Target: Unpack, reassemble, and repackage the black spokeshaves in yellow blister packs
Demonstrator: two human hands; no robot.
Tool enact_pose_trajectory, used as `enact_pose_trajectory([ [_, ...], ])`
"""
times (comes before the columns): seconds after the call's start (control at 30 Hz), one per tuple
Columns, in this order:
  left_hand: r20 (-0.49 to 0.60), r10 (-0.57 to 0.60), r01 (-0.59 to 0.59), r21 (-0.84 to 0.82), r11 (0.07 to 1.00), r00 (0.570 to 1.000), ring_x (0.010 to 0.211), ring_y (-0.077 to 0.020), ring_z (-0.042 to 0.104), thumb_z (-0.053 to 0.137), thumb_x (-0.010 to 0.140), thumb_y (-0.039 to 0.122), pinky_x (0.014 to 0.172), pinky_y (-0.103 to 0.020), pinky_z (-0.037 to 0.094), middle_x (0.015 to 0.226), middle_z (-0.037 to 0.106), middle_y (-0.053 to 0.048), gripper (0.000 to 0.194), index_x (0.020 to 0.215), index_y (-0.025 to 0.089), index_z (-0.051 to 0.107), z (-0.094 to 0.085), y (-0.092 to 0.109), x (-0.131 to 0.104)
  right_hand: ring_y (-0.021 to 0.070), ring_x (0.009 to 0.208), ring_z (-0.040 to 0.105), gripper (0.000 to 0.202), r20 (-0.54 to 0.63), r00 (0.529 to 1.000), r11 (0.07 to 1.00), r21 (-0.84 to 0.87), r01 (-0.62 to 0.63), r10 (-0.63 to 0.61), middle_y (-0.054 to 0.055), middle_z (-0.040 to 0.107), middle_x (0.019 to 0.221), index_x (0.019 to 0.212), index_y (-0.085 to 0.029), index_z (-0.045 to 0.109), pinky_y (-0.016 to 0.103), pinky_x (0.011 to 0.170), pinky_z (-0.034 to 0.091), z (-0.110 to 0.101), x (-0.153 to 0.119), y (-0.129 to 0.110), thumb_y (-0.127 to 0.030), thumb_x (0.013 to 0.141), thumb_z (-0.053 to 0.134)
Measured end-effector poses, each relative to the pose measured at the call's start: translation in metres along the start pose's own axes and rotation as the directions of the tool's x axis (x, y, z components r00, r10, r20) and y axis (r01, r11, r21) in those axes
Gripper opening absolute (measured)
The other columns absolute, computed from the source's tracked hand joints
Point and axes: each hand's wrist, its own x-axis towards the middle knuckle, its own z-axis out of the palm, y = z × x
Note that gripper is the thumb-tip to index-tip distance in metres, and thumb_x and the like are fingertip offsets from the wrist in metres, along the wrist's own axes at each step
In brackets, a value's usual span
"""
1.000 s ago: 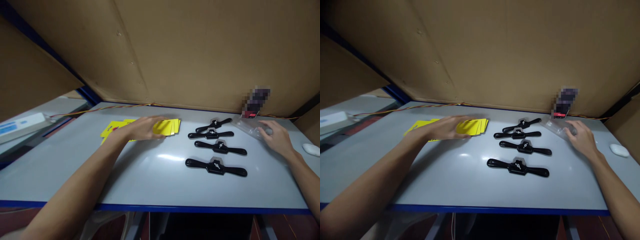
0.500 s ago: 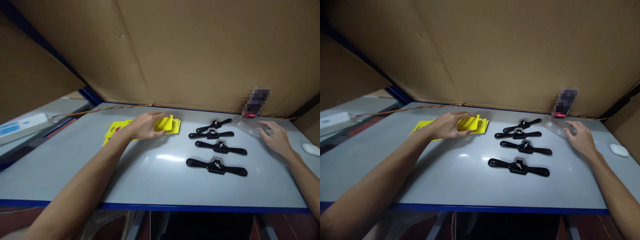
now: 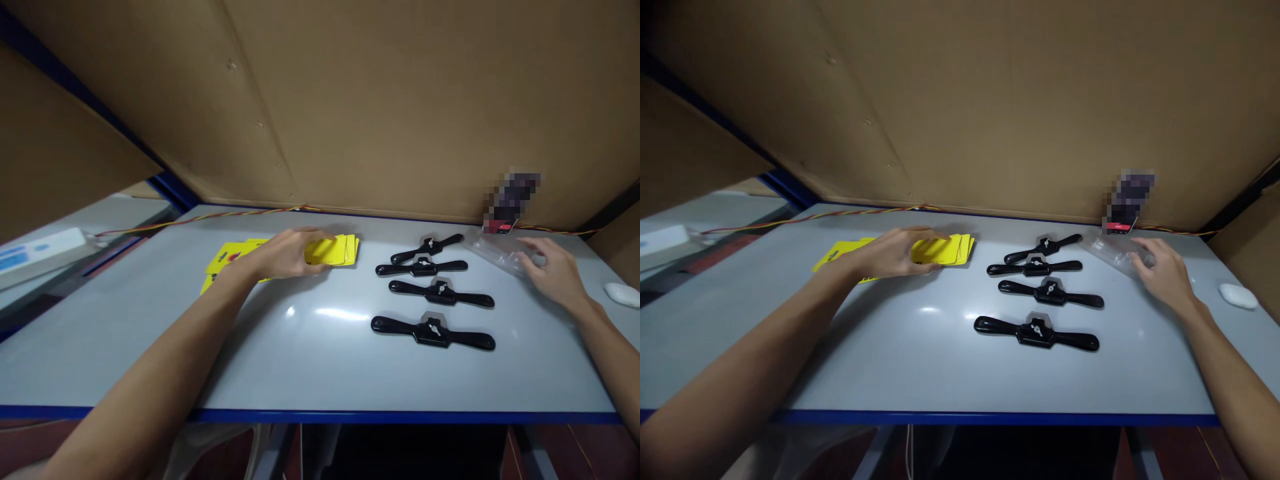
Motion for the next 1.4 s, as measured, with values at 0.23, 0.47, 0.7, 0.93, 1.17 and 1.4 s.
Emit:
enact_pose_trajectory([
  [0.23,-0.031,-0.007,0.007,-0.019,1.0,0.999,0.13,-0.0332,0.062,0.058,0.084,0.059,0.11,-0.041,0.047,0.145,0.065,-0.01,0.072,0.143,0.017,0.06,-0.007,0.003,-0.002,0.0295,0.1,0.07,0.039,0.009,1.0,1.0,-0.008,0.006,-0.006,0.012,0.075,0.113,0.122,-0.021,0.071,0.042,0.088,0.053,-0.001,0.0,0.0,-0.043,0.095,0.053],
  [0.47,0.085,-0.048,0.046,0.022,0.999,0.995,0.135,-0.0356,0.058,0.065,0.075,0.06,0.11,-0.044,0.047,0.152,0.058,-0.013,0.088,0.153,0.022,0.05,-0.008,-0.008,-0.004,0.0293,0.1,0.07,0.04,0.017,1.0,1.0,-0.013,0.009,-0.009,0.012,0.074,0.113,0.122,-0.02,0.071,0.042,0.088,0.053,-0.001,0.0,0.001,-0.043,0.095,0.053],
  [0.7,0.118,-0.102,0.101,0.011,0.995,0.988,0.127,-0.0326,0.064,0.065,0.074,0.057,0.108,-0.039,0.049,0.146,0.064,-0.01,0.083,0.149,0.022,0.055,-0.014,-0.023,-0.01,0.0304,0.101,0.069,0.039,0.017,1.0,1.0,-0.003,0.002,-0.002,0.012,0.074,0.113,0.122,-0.022,0.07,0.044,0.09,0.053,0.0,0.0,0.002,-0.044,0.094,0.053],
  [0.93,0.04,-0.069,0.068,0.02,0.997,0.997,0.123,-0.0335,0.064,0.063,0.073,0.053,0.105,-0.041,0.05,0.139,0.067,-0.011,0.076,0.143,0.02,0.06,-0.01,-0.023,-0.007,0.0303,0.1,0.07,0.04,0.02,1.0,1.0,-0.003,-0.013,0.013,0.012,0.074,0.113,0.121,-0.022,0.07,0.043,0.088,0.053,0.0,0.001,0.002,-0.044,0.093,0.053],
  [1.17,0.067,-0.08,0.076,0.062,0.995,0.995,0.113,-0.0339,0.066,0.057,0.083,0.058,0.099,-0.042,0.051,0.132,0.066,-0.016,0.079,0.149,0.015,0.054,-0.014,-0.017,-0.006,0.0292,0.098,0.07,0.041,0.029,1.0,1.0,-0.013,0.001,-0.001,0.012,0.075,0.113,0.122,-0.02,0.07,0.042,0.088,0.052,0.0,0.001,0.002,-0.045,0.095,0.052],
  [1.4,0.074,-0.112,0.109,0.043,0.993,0.991,0.127,-0.0374,0.061,0.058,0.081,0.069,0.106,-0.045,0.048,0.146,0.059,-0.017,0.088,0.152,0.019,0.052,-0.011,-0.017,-0.005,0.0313,0.103,0.07,0.042,0.045,0.999,1.0,-0.026,-0.004,0.005,0.013,0.074,0.116,0.123,-0.02,0.07,0.045,0.091,0.053,-0.001,0.001,0.002,-0.045,0.094,0.051],
])
